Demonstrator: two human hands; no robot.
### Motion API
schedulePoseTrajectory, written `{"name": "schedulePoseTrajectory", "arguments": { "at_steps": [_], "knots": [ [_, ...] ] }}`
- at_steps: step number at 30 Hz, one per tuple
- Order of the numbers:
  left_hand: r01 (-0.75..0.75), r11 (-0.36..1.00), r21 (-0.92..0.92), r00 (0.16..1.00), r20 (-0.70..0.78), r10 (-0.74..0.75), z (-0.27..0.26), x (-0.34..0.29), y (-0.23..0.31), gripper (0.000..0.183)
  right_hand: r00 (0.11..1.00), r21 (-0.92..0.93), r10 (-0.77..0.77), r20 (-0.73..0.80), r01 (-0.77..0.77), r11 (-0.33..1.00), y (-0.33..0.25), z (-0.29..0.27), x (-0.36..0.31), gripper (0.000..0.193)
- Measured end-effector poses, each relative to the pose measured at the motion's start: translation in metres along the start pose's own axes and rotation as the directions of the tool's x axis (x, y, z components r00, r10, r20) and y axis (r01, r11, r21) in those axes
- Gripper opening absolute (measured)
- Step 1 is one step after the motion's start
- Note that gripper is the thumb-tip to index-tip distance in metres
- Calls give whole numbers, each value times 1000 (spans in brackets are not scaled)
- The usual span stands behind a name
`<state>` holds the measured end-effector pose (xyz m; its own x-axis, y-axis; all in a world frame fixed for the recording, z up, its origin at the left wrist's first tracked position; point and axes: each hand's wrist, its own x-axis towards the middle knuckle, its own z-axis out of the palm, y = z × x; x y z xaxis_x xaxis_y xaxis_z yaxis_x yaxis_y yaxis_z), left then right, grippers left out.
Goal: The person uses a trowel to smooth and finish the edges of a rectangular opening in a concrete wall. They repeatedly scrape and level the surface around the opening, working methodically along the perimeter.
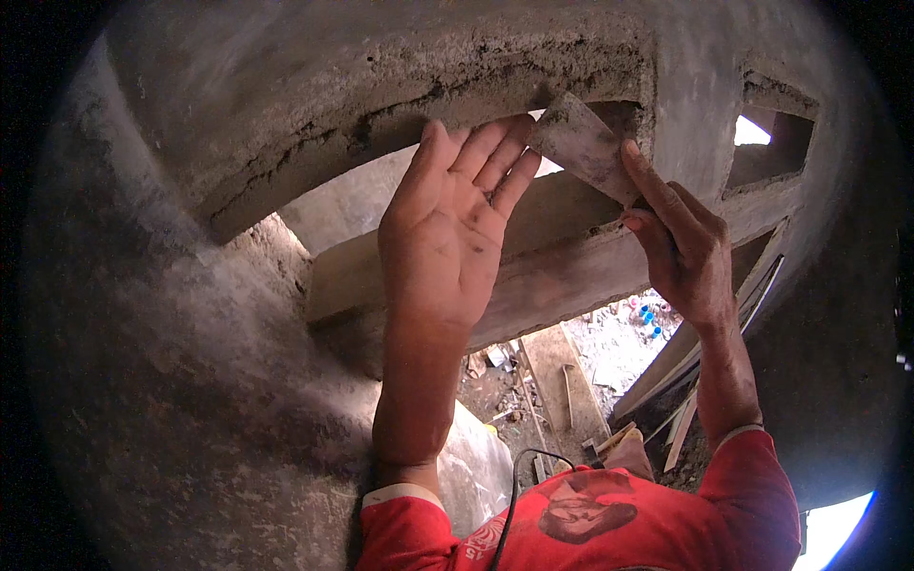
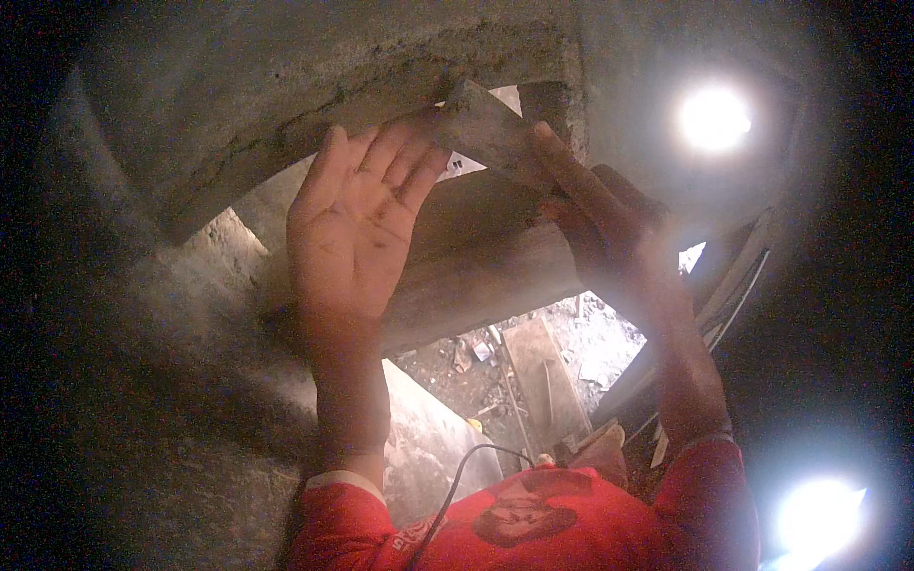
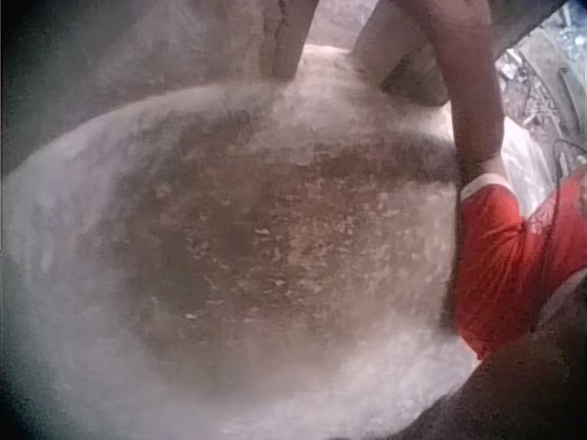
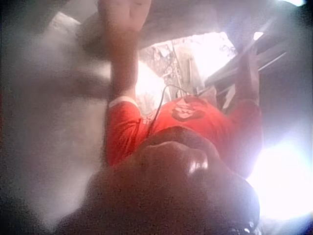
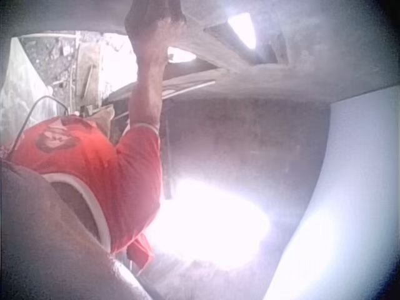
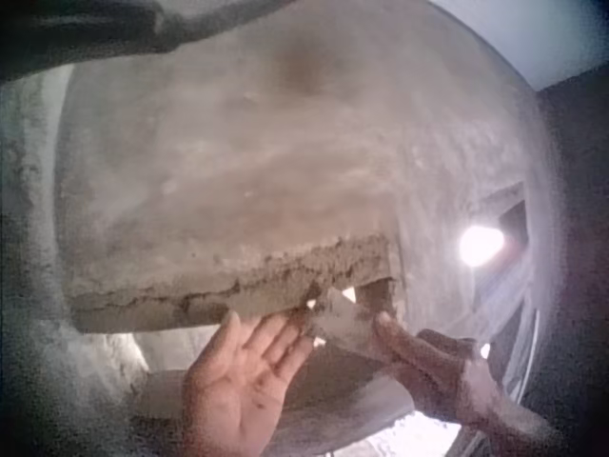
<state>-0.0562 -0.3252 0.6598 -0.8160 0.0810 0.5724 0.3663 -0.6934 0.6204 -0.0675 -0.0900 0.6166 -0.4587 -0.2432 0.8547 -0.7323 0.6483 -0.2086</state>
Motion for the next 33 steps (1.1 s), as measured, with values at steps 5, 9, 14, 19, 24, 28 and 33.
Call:
{"name": "schedulePoseTrajectory", "arguments": {
  "at_steps": [5,9,14,19,24,28,33],
  "knots": [
    [3,1000,8,1000,-16,-3,-2,1,-3,61,994,34,-65,-89,69,997,2,20,12,62],
    [0,1000,6,1000,-10,0,-4,-1,1,54,985,32,-123,-120,128,991,-11,17,16,63],
    [11,1000,-12,1000,16,-11,-3,-3,0,52,988,58,-103,-114,110,992,-5,18,8,61],
    [3,1000,-11,998,-61,-3,-4,-2,3,51,997,-28,-77,7,77,997,-24,18,24,60],
    [-13,1000,-22,1000,-11,13,-7,-4,7,49,999,1,-25,-46,25,1000,-23,8,7,60],
    [-10,999,-53,1000,-28,9,-6,-4,6,50,998,21,-69,0,69,997,-30,18,22,59],
    [-5,1000,10,996,-89,6,-8,-4,8,51,984,46,-129,-123,136,990,-34,12,14,60]
  ]
}}
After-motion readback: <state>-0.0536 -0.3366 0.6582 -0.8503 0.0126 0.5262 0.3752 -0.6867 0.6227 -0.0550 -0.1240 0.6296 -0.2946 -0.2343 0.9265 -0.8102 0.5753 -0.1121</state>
